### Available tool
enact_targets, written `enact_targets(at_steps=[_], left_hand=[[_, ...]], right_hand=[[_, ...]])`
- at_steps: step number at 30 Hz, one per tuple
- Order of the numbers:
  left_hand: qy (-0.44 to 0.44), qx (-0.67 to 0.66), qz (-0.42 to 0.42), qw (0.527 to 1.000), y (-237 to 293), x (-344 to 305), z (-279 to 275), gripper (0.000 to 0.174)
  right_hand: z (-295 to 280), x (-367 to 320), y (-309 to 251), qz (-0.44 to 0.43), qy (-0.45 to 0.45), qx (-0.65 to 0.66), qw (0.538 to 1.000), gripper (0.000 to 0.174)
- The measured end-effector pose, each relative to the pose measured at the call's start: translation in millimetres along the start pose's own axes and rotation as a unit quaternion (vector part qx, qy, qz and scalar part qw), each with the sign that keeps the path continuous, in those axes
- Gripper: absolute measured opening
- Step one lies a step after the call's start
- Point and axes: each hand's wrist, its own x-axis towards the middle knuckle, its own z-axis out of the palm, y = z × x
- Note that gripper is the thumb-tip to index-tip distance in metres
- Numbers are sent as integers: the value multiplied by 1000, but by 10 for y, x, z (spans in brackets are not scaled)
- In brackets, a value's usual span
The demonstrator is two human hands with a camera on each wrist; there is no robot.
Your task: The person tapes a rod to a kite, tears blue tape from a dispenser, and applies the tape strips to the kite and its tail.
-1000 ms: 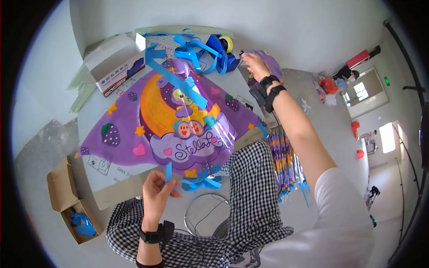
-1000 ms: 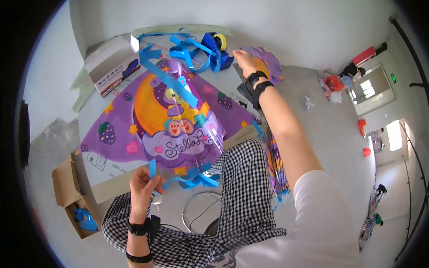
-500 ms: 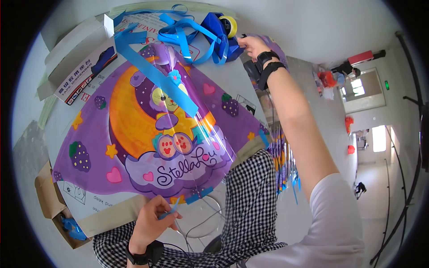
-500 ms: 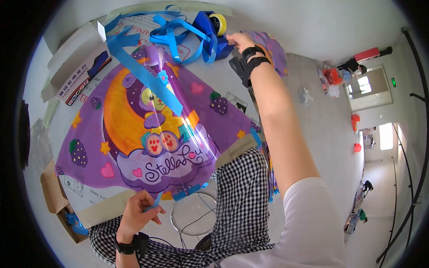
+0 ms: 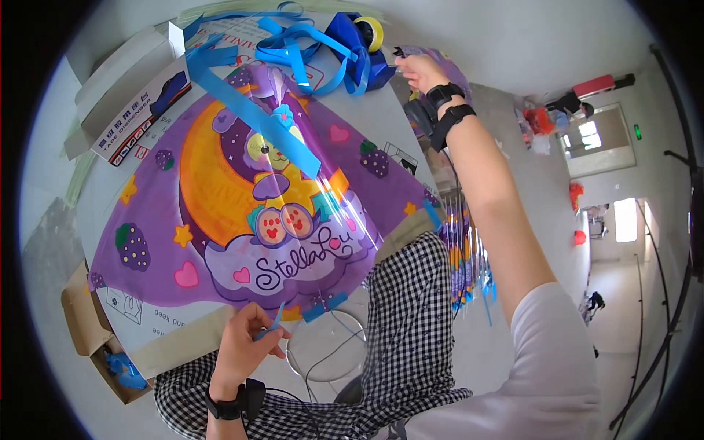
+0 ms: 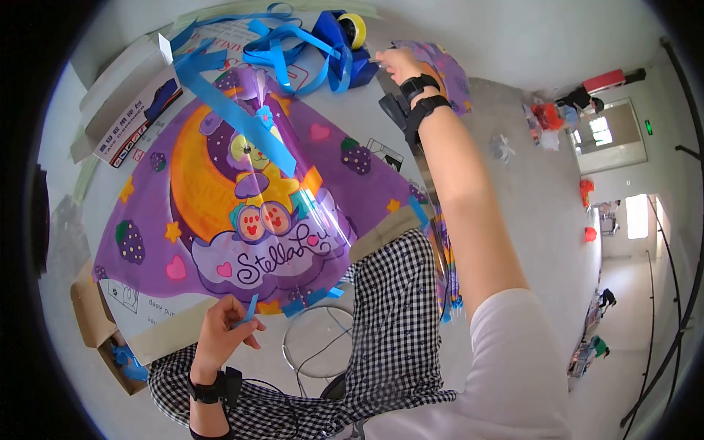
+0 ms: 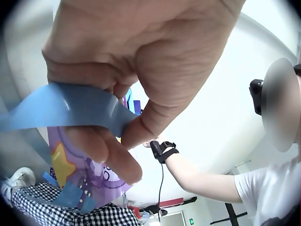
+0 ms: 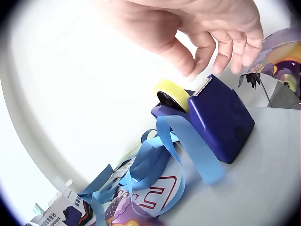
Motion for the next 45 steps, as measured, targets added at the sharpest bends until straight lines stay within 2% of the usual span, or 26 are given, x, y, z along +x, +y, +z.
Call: enact_targets(at_steps=[5, 11, 17, 23, 26, 28, 30, 31, 32, 33, 34, 36, 37, 38, 39, 42, 43, 44, 45], left_hand=[[7, 6, 2, 1000, -28, -13, -10, 19], [6, 9, 2, 1000, -28, 6, -9, 19], [4, 15, -10, 1000, -15, 35, 15, 20], [5, 24, -11, 1000, 1, 57, 56, 20], [-1, 20, -12, 1000, -31, 63, 53, 20], [-12, 14, -11, 1000, -41, 69, 46, 19], [-25, 9, -11, 1000, -25, 63, 27, 19], [-19, 0, 9, 1000, 1, 72, 20, 19], [-13, -5, 22, 1000, 12, 63, 8, 18], [-6, -15, 24, 1000, -34, 6, 0, 17], [4, -27, 34, 999, -62, -28, -7, 17], [37, -49, 58, 996, -19, -59, -91, 16], [69, -68, 93, 991, -9, -96, -117, 15], [103, -83, 129, 983, -10, -133, -125, 14], [144, -74, 171, 972, -51, -154, -147, 14], [268, -62, 288, 917, -37, -313, -58, 16], [321, -24, 315, 893, -90, -331, -55, 15], [355, 18, 333, 873, -111, -404, -62, 15], [384, 60, 350, 852, -127, -465, -65, 15]], right_hand=[[-29, -136, 53, 26, -60, 116, 991, 35], [76, -266, 99, 50, -44, 240, 968, 40], [12, -286, 218, 22, -96, 274, 957, 40], [56, -269, 308, 35, -95, 243, 965, 31], [111, 5, 451, 94, -98, 344, 929, 28], [109, 104, 777, 38, -7, 260, 965, 27], [165, 167, 1159, -22, 81, 174, 981, 26], [289, 132, 1155, -58, 118, 135, 982, 25], [359, 72, 1214, -73, 113, 123, 983, 25], [454, -144, 1158, -88, 107, 112, 984, 24], [314, -349, 1000, -92, 50, 118, 988, 23], [301, -838, 653, -211, 20, 128, 969, 27], [269, -1138, 453, -296, 26, 29, 954, 36], [288, -1375, 349, -344, 5, 19, 939, 51], [352, -1789, 155, -348, -20, 23, 937, 62], [620, -3289, -263, -365, -175, 8, 915, 66], [751, -3621, -244, -403, -248, 11, 881, 69], [969, -3864, -132, -388, -300, 65, 869, 74], [1138, -4181, -120, -349, -336, 41, 874, 79]])
